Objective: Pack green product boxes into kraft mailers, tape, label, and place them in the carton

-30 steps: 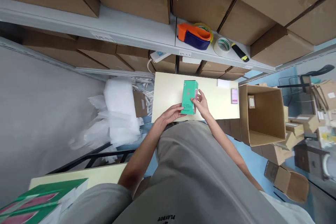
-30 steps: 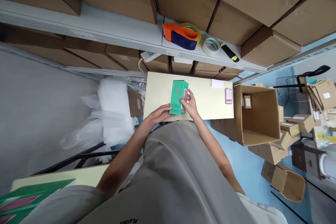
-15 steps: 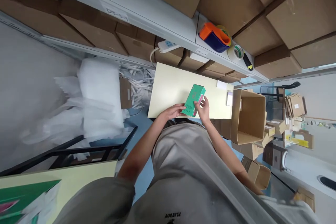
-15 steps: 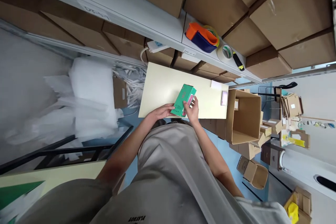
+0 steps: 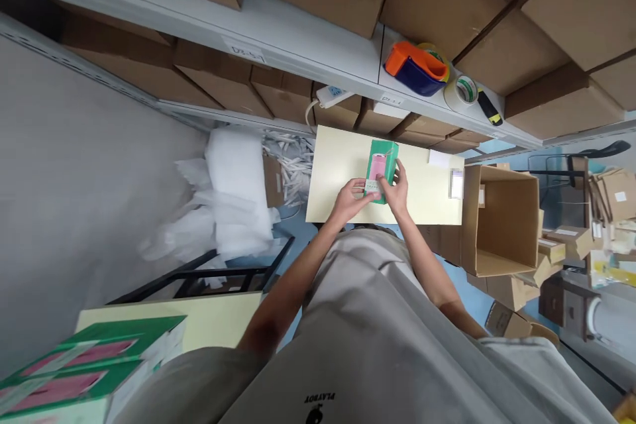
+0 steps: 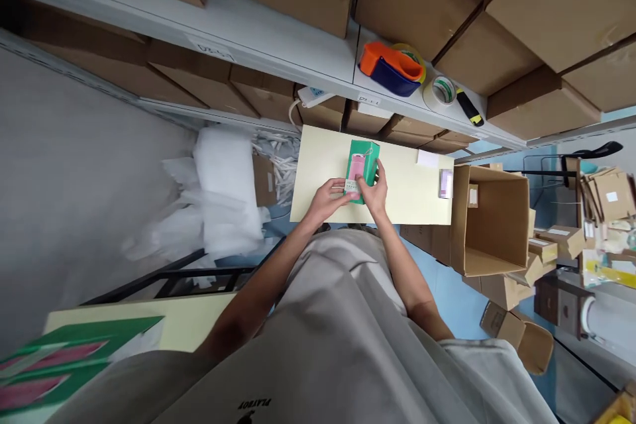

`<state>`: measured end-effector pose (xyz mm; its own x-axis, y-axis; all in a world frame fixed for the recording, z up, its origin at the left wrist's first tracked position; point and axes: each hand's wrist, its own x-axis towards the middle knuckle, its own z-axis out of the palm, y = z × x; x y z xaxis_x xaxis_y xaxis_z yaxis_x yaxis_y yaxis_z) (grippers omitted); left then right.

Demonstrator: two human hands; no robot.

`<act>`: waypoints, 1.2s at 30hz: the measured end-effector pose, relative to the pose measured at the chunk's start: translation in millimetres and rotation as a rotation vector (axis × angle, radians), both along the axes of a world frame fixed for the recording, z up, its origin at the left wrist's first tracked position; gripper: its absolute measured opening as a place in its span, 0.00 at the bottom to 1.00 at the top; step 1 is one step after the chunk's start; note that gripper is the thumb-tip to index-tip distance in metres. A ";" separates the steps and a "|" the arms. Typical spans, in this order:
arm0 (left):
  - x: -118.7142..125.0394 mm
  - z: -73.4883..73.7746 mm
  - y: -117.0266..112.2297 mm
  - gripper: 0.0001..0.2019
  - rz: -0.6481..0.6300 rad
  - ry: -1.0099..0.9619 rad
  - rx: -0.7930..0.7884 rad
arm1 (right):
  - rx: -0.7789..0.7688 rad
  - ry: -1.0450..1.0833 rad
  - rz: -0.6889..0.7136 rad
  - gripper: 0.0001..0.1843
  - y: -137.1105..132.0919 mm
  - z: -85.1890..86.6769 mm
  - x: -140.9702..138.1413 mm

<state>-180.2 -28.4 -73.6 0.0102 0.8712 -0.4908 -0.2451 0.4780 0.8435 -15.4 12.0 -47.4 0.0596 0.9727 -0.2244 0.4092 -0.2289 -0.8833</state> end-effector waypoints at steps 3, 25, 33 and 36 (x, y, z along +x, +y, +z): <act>-17.1 12.7 -0.4 0.32 -0.057 -0.195 -0.097 | -0.014 0.148 -0.071 0.55 1.0 -1.4 3.6; 37.3 41.0 -4.0 0.33 0.077 0.628 0.101 | -0.048 0.401 -0.063 0.66 0.3 -21.1 21.5; 32.7 47.9 -4.5 0.38 -0.006 -0.072 -0.217 | -0.164 0.638 0.077 0.57 2.7 -19.3 61.3; 37.8 53.1 -3.7 0.39 -0.014 -0.115 -0.215 | -0.208 0.691 0.105 0.54 2.3 -15.5 68.1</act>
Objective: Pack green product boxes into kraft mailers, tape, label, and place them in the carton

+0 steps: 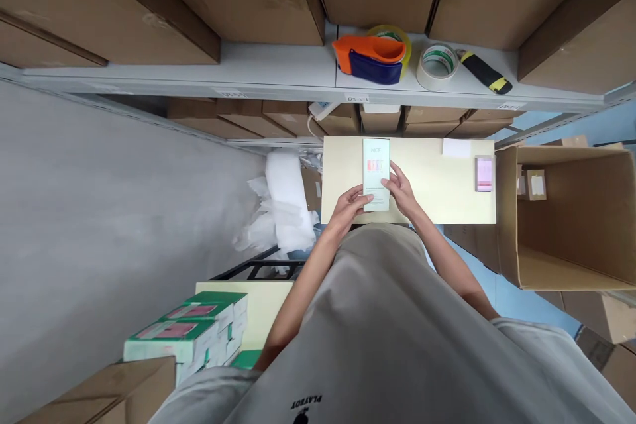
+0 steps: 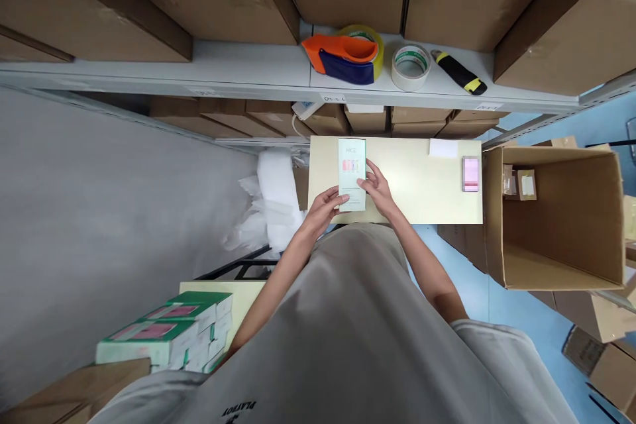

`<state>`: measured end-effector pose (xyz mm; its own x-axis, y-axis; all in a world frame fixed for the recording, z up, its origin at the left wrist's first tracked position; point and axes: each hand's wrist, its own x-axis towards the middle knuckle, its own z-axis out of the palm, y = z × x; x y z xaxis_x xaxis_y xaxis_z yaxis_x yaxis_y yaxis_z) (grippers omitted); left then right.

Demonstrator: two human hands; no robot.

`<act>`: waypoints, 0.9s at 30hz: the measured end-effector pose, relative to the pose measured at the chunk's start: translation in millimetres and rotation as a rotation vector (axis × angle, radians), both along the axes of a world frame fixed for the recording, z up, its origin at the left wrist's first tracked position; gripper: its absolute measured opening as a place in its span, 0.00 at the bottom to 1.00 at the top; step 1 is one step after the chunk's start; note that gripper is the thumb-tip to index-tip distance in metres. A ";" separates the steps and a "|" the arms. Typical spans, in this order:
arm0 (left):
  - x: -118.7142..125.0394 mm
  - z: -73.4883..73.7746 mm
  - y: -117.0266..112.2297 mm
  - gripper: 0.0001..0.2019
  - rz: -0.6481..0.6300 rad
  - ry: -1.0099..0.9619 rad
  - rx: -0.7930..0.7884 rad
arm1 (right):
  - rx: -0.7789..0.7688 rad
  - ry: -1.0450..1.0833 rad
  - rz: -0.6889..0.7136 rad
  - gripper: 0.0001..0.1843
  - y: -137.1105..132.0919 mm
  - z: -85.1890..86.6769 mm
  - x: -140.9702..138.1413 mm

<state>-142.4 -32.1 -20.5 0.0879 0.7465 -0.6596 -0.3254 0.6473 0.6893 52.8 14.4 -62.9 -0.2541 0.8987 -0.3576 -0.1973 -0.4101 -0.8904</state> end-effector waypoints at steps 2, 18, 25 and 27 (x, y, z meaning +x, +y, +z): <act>5.4 1.4 0.7 0.39 0.027 0.019 0.004 | 0.006 0.010 0.019 0.53 3.4 0.7 1.8; 15.9 -18.3 5.4 0.33 0.199 0.613 0.282 | 0.151 -0.397 -0.044 0.70 34.2 -6.6 -31.6; -20.1 -14.1 3.2 0.33 0.164 0.070 0.092 | 0.043 -0.253 -0.043 0.63 41.7 -6.3 -14.8; -27.0 -14.4 3.7 0.35 0.115 -0.034 0.047 | 0.019 -0.235 -0.041 0.61 38.9 -3.6 -12.3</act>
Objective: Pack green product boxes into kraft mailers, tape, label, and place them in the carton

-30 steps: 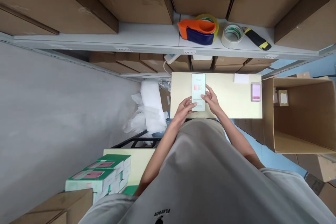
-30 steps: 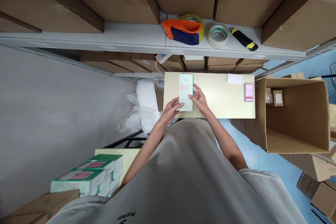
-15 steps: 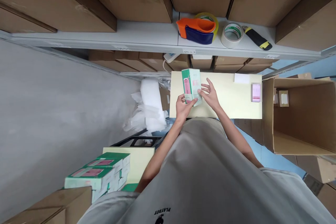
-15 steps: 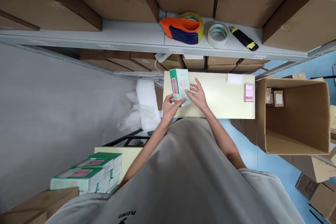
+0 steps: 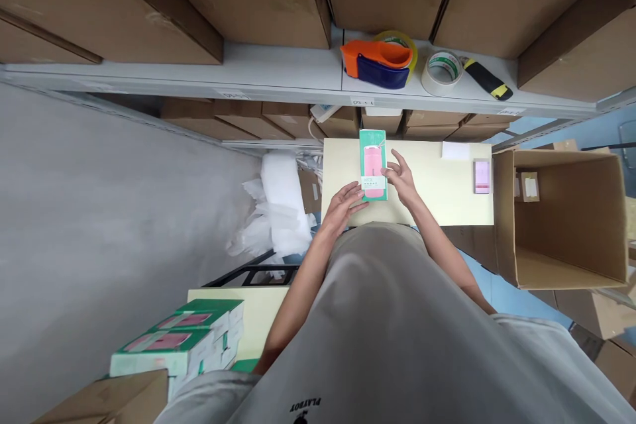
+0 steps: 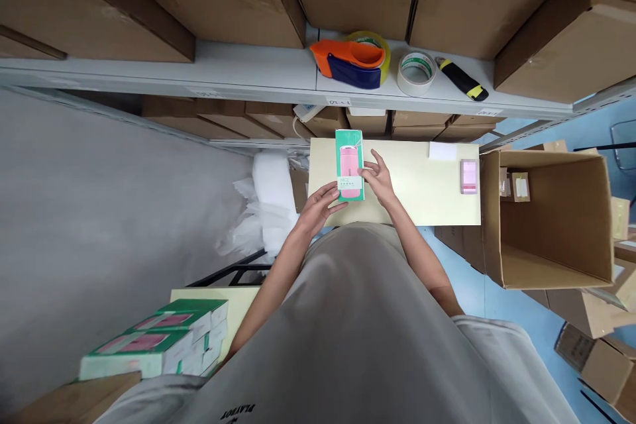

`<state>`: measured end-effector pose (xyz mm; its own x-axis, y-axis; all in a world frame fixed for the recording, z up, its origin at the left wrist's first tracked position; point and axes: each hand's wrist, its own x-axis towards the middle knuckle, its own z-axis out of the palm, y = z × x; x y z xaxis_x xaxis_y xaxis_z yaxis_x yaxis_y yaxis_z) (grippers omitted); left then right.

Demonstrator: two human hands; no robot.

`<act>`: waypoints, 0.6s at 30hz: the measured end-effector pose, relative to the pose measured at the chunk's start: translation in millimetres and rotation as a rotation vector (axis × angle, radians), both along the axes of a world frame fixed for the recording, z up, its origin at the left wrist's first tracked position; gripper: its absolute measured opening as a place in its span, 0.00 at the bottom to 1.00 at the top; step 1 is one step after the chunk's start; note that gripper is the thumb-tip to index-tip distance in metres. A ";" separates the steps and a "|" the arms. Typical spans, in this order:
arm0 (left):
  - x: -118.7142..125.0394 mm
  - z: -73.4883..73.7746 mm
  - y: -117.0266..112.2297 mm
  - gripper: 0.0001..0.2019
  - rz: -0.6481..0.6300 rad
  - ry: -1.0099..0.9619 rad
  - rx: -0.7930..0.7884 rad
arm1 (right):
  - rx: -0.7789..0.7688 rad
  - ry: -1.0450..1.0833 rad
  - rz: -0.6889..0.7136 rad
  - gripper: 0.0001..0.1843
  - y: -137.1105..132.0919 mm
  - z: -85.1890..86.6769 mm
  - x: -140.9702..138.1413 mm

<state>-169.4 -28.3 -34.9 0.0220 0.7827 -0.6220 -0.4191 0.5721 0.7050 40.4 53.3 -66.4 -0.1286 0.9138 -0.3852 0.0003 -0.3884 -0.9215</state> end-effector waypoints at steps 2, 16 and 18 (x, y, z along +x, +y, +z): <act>-2.4 -1.3 0.5 0.35 -0.055 -0.062 -0.002 | -0.008 0.014 0.000 0.60 -3.4 1.8 0.1; 10.7 -12.1 6.1 0.32 -0.013 0.726 0.165 | 0.179 -0.150 0.014 0.70 19.1 0.7 1.1; 15.4 -7.5 2.2 0.32 -0.030 0.765 0.211 | 0.208 -0.177 0.005 0.65 25.6 7.1 -3.3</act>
